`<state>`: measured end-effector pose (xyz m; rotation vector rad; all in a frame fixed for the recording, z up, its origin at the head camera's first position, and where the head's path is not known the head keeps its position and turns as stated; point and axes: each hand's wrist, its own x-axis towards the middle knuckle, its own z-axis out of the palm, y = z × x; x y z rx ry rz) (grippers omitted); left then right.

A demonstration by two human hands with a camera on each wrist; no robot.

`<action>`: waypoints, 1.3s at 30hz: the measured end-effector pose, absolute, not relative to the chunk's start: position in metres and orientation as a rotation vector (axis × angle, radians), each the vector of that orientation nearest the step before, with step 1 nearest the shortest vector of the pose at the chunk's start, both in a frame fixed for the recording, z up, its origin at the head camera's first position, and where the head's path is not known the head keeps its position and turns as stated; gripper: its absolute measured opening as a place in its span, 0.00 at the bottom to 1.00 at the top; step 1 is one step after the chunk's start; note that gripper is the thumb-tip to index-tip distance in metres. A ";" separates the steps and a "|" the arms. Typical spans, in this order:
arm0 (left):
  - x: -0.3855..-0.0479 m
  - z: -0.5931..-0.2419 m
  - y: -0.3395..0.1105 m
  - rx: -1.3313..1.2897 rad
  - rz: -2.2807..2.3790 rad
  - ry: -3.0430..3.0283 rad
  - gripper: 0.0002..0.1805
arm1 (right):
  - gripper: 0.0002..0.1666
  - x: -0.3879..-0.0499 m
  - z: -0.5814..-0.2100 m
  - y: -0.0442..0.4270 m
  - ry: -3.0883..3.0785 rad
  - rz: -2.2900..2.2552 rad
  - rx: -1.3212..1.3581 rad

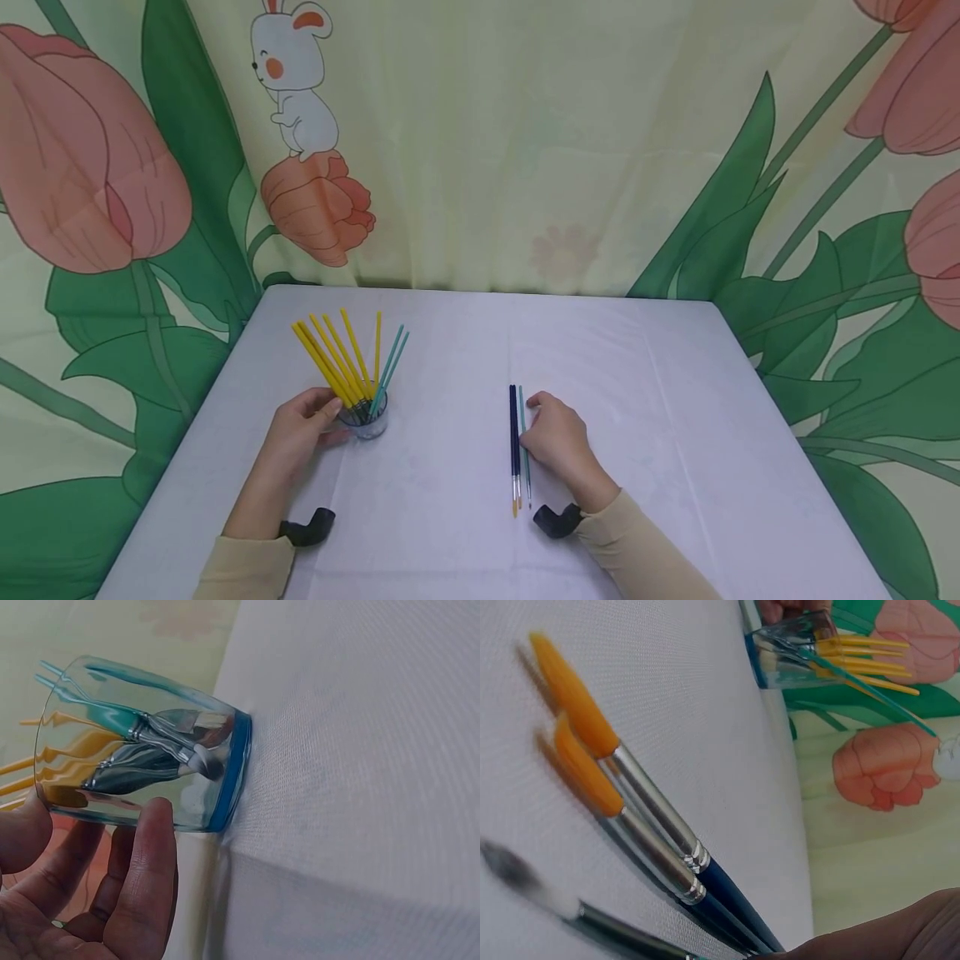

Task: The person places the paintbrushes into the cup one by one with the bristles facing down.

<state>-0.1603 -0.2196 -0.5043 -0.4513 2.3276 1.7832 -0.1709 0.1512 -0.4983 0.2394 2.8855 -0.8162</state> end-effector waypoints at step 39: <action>-0.160 -0.505 -0.220 -0.443 1.789 2.336 0.24 | 0.35 -0.178 -0.494 0.152 2.453 -1.622 0.389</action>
